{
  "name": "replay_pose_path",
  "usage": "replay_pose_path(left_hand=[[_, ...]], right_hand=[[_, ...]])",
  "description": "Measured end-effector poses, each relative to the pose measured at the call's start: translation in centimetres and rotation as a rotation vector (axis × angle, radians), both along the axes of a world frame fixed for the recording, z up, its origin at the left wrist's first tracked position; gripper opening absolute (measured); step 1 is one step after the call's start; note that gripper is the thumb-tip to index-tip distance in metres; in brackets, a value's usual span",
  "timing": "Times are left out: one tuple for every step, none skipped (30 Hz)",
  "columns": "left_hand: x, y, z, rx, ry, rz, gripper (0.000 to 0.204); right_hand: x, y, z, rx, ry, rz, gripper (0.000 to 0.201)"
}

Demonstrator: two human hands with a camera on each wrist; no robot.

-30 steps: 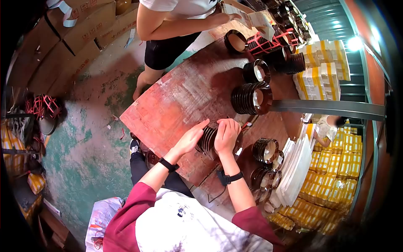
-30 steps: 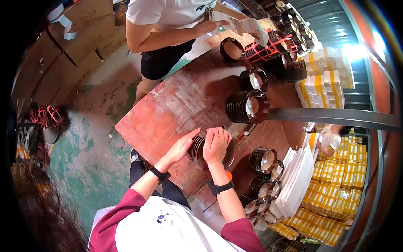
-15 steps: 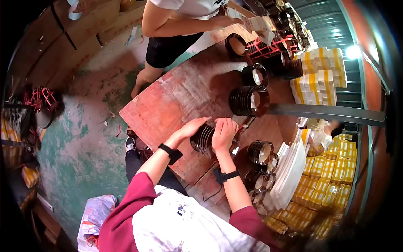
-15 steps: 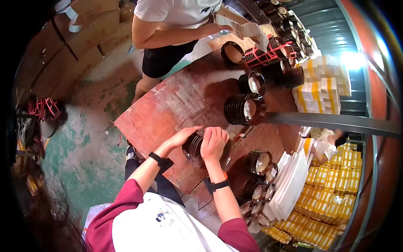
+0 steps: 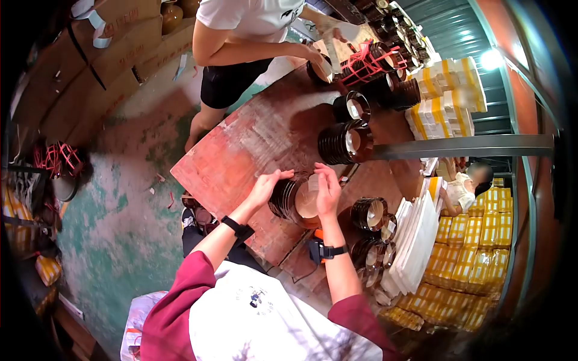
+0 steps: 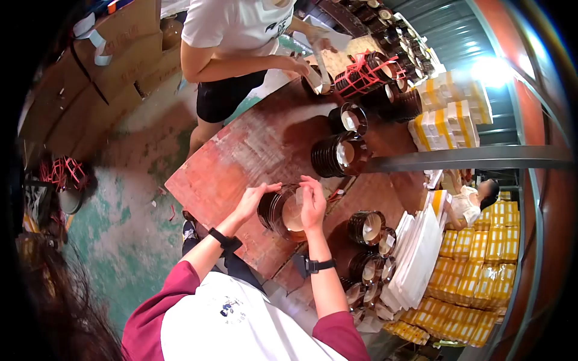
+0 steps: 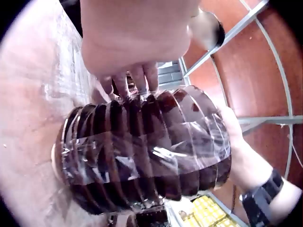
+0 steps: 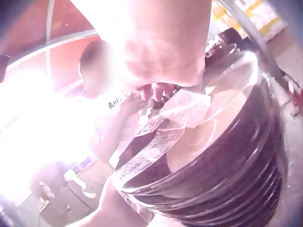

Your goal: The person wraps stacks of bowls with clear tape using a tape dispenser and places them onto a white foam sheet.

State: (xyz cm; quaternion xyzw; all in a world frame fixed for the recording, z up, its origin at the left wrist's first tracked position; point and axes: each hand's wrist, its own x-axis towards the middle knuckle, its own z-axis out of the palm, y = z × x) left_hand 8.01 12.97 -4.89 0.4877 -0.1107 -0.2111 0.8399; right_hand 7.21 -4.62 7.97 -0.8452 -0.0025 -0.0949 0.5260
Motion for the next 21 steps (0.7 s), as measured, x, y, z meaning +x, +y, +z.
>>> replay_pose_path(left_hand=[[0.7,0.2,-0.2,-0.021,0.106,-0.03,0.056],[1.4,-0.5,-0.2,-0.056,0.081,0.026,0.055],[1.9,-1.2,0.6,-0.035,0.028,0.027,0.055],[2.5,-2.0,1.5,-0.015,-0.026,0.027,0.054],[2.7,-2.6,2.3,0.003,-0.08,0.025,0.054],[2.7,-3.6,1.9,0.017,-0.114,-0.048,0.053],[3.0,-3.6,1.7,-0.019,-0.113,-0.13,0.052],[3.5,-3.3,1.6,-0.053,-0.111,-0.214,0.051],[3.8,-3.0,1.4,-0.086,-0.11,-0.3,0.05],[3.9,-3.2,0.7,-0.077,-0.163,-0.267,0.051],[3.9,-3.1,-0.1,-0.017,-0.207,-0.222,0.052],[3.8,-2.8,-0.6,0.041,-0.253,-0.187,0.053],[3.6,-2.8,-1.6,0.097,-0.302,-0.16,0.053],[3.6,-2.9,-2.6,-0.04,-0.162,-0.278,0.058],[3.3,-2.6,-2.3,-0.013,-0.069,-0.301,0.057],[2.7,-2.4,-0.6,-0.014,-0.005,-0.306,0.056],[2.4,-2.2,1.1,-0.012,0.057,-0.302,0.056],[2.2,-2.4,1.2,0.028,0.053,-0.268,0.056],[1.9,-2.6,0.9,0.066,0.05,-0.231,0.056],[1.4,-2.8,0.4,0.101,0.049,-0.194,0.057],[1.1,-3.1,0.1,0.094,0.072,-0.161,0.057]], right_hand=[[-0.7,-0.6,0.3,-0.055,-0.044,-0.066,0.014],[-1.8,-1.2,0.6,-0.14,-0.086,-0.119,0.015],[-3.0,-1.8,0.9,-0.227,-0.128,-0.174,0.017],[-4.3,-2.4,0.6,-0.181,-0.108,-0.249,0.018],[-6.0,-2.9,0.3,-0.135,-0.087,-0.326,0.019],[-7.8,-2.9,0.4,-0.009,0.005,-0.407,0.024],[-9.8,-3.4,0.0,-0.026,0.019,-0.434,0.027],[-11.7,-4.0,-0.9,-0.041,0.033,-0.463,0.03],[-13.2,-4.5,-1.7,-0.054,0.045,-0.494,0.033],[-14.6,-4.5,-2.2,-0.02,0.114,-0.529,0.038],[-15.7,-4.4,-3.1,0.019,0.182,-0.569,0.044],[-16.2,-3.9,-4.7,0.086,0.147,-0.514,0.054],[-16.2,-3.0,-4.8,0.203,0.198,-0.46,0.06],[-15.3,-2.5,-5.0,0.321,0.24,-0.402,0.066],[-14.4,-1.9,-5.1,0.44,0.274,-0.334,0.072],[-14.0,-1.1,-6.1,0.297,0.294,-0.451,0.073],[-13.3,-0.5,-6.9,0.155,0.319,-0.561,0.074],[-13.0,0.9,-3.9,0.13,0.319,-0.552,0.081],[-12.9,1.0,-4.0,0.115,0.293,-0.542,0.08],[-13.2,0.8,-4.3,0.096,0.271,-0.531,0.079],[-13.4,0.6,-4.7,0.071,0.251,-0.52,0.078]])
